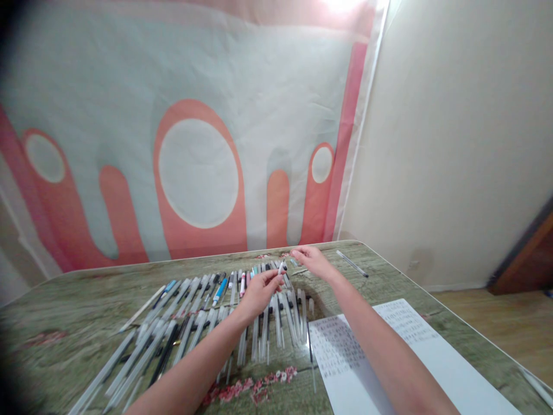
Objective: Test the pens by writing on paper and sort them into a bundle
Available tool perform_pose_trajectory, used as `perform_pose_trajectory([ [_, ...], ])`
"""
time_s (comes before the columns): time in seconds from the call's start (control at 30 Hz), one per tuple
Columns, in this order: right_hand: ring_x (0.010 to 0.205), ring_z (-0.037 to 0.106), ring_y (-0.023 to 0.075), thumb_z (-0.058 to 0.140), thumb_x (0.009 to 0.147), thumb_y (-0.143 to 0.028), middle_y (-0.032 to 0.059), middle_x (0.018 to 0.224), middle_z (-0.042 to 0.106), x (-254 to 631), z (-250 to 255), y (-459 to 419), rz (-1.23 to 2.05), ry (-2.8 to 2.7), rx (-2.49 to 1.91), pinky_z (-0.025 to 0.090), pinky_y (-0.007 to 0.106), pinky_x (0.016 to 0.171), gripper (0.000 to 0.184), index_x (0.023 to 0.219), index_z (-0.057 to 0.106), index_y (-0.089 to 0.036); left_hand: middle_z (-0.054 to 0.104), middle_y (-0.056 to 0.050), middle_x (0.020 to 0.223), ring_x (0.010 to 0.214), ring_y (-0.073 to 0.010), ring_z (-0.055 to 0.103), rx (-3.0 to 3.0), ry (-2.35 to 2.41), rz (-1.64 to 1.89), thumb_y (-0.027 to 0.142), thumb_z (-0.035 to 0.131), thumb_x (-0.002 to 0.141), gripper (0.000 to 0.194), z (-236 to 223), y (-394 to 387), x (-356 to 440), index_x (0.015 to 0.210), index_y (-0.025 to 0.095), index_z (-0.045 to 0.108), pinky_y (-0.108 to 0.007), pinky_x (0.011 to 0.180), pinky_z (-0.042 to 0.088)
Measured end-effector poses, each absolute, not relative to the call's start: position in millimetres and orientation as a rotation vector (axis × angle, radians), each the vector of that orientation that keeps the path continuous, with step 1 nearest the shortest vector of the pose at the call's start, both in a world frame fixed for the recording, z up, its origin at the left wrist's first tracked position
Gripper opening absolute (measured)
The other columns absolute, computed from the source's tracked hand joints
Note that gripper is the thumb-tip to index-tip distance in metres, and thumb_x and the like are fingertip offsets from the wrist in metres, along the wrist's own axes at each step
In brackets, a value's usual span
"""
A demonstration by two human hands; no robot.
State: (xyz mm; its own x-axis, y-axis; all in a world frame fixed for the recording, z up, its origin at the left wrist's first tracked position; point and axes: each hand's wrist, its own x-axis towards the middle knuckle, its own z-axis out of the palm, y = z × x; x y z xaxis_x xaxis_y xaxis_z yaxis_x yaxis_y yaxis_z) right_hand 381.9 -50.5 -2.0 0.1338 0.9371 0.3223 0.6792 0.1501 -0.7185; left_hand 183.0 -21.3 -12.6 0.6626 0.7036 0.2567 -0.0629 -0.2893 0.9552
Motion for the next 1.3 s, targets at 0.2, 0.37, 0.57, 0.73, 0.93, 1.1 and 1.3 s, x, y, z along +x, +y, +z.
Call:
perform_pose_trajectory([
  [0.2, 0.106, 0.048, 0.022, 0.046, 0.081, -0.019, 0.013, 0.112, 0.055, 416, -64, -28, -0.058, -1.718, -1.939, 0.032, 0.037, 0.093, 0.031, 0.109, 0.057, -0.013, 0.06, -0.001, 0.068, 0.058, -0.012, 0.052, 1.726, 0.537, 0.804, 0.033, 0.05, 0.075, 0.028, -15, -22, 183, 0.092, 0.016, 0.065, -0.021, 0.056, 0.039],
  [0.37, 0.107, 0.046, 0.0205, 0.046, 0.081, -0.019, 0.0121, 0.113, 0.055, 419, -77, -26, -0.073, -1.807, -1.968, 0.032, 0.033, 0.092, 0.031, 0.109, 0.057, -0.013, 0.06, -0.001, 0.068, 0.057, -0.0125, 0.052, 1.765, 0.543, 0.794, 0.033, 0.05, 0.075, 0.028, -16, -23, 183, 0.092, 0.016, 0.065, -0.022, 0.056, 0.039],
  [0.57, 0.095, 0.052, 0.0176, 0.044, 0.082, -0.02, 0.0057, 0.094, 0.063, 416, -74, -27, -0.065, -1.894, -1.968, 0.032, 0.028, 0.088, 0.023, 0.089, 0.066, -0.017, 0.06, -0.002, 0.07, 0.06, -0.0131, 0.053, 1.796, 0.539, 0.78, 0.033, 0.047, 0.077, 0.029, -20, -22, 183, 0.094, 0.017, 0.064, -0.022, 0.057, 0.04],
  [0.73, 0.088, 0.052, 0.0181, 0.043, 0.081, -0.02, 0.0082, 0.088, 0.062, 410, -71, -31, -0.095, -1.832, -2.014, 0.034, 0.026, 0.081, 0.023, 0.081, 0.066, -0.015, 0.059, -0.002, 0.07, 0.06, -0.0132, 0.053, 1.779, 0.555, 0.775, 0.033, 0.048, 0.077, 0.029, -19, -21, 183, 0.094, 0.016, 0.064, -0.022, 0.058, 0.041],
  [0.93, 0.087, 0.052, 0.0161, 0.041, 0.083, -0.022, 0.0077, 0.091, 0.061, 404, -66, -33, -0.075, -1.794, -1.975, 0.035, 0.024, 0.078, 0.025, 0.089, 0.064, -0.016, 0.059, -0.002, 0.069, 0.059, -0.012, 0.052, 1.772, 0.573, 0.79, 0.035, 0.049, 0.075, 0.03, -13, -19, 181, 0.091, 0.014, 0.064, -0.022, 0.057, 0.041],
  [1.1, 0.068, 0.054, 0.0144, 0.052, 0.076, -0.025, 0.0044, 0.072, 0.063, 411, -66, -33, 0.062, -1.804, -1.973, 0.038, 0.023, 0.064, 0.018, 0.078, 0.066, -0.015, 0.059, -0.001, 0.069, 0.058, -0.0111, 0.052, 1.818, 0.552, 0.797, 0.034, 0.047, 0.076, 0.031, -13, -18, 181, 0.091, 0.013, 0.063, -0.022, 0.057, 0.04],
  [1.3, 0.06, 0.054, 0.0125, 0.056, 0.067, -0.013, 0.0027, 0.067, 0.064, 416, -67, -37, 0.206, -1.766, -2.006, 0.036, 0.021, 0.056, 0.011, 0.072, 0.065, -0.015, 0.059, -0.002, 0.069, 0.058, -0.011, 0.051, 1.813, 0.561, 0.803, 0.035, 0.047, 0.076, 0.032, -12, -20, 180, 0.091, 0.012, 0.063, -0.022, 0.056, 0.04],
])
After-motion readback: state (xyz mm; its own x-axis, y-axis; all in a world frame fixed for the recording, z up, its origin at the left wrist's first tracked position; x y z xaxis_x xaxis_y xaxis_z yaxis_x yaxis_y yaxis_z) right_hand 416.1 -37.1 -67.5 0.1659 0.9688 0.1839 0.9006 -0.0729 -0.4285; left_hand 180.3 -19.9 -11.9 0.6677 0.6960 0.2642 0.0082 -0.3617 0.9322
